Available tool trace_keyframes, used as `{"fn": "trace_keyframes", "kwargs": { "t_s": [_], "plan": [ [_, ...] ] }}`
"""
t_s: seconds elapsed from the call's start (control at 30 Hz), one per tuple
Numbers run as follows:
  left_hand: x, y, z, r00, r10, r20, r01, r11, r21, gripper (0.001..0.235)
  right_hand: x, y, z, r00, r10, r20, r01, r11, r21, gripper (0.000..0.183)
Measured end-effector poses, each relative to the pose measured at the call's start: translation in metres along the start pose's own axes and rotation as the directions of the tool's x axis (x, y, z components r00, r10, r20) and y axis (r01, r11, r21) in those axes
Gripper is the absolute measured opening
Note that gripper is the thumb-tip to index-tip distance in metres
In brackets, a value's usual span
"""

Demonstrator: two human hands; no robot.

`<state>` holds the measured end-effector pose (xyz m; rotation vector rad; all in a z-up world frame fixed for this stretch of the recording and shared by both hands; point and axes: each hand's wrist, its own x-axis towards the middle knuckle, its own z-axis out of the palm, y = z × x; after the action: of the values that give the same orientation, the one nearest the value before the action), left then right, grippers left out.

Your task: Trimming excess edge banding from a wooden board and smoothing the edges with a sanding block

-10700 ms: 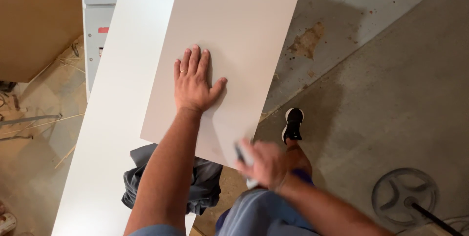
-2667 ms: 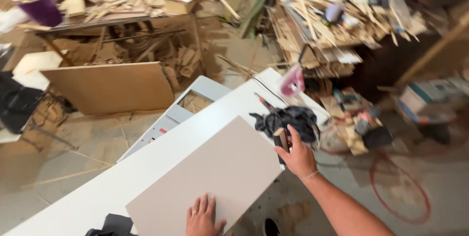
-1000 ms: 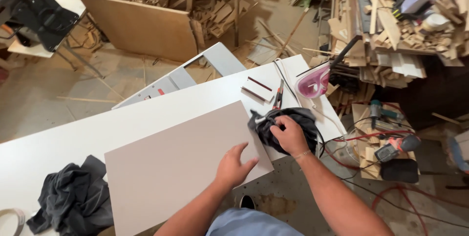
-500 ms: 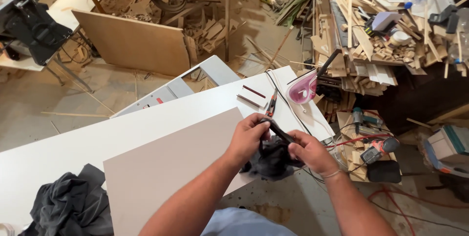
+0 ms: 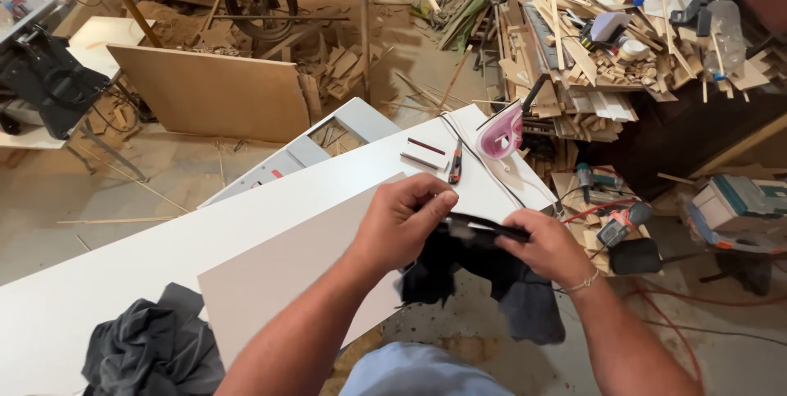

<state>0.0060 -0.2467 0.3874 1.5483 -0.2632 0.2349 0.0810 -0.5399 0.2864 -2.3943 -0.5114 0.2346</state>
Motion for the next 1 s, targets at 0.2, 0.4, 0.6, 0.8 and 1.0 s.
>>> {"fn": "trace_keyframes", "kwargs": {
  "t_s": [0.2,0.4,0.6,0.8,1.0],
  "plan": [
    [-0.040,0.016,-0.036,0.998,0.043,0.050,-0.054,0.972,0.230,0.025,-0.055,-0.055,0.036,0.991,-0.125,-0.037,0.124,0.992,-0.021,0.014],
    [-0.072,-0.012,-0.034,0.841,0.015,0.541,-0.264,0.884,0.387,0.074,-0.103,-0.034,0.095,0.986,0.143,0.082,-0.144,0.508,0.849,0.021],
    [-0.109,-0.077,-0.001,0.727,-0.164,0.667,0.277,0.958,-0.067,0.022,-0.123,-0.046,0.089,0.963,0.233,0.134,-0.203,0.299,0.932,0.040],
    [-0.110,-0.045,-0.005,0.836,-0.275,0.475,0.379,0.915,-0.137,0.032,-0.155,-0.046,0.077,0.904,0.028,0.427,-0.342,0.649,0.680,0.048],
    [-0.108,-0.068,0.020,0.947,-0.294,0.130,0.306,0.949,-0.082,0.030,-0.174,-0.008,0.088,0.996,0.027,0.086,-0.090,0.278,0.956,0.054]
  ]
}}
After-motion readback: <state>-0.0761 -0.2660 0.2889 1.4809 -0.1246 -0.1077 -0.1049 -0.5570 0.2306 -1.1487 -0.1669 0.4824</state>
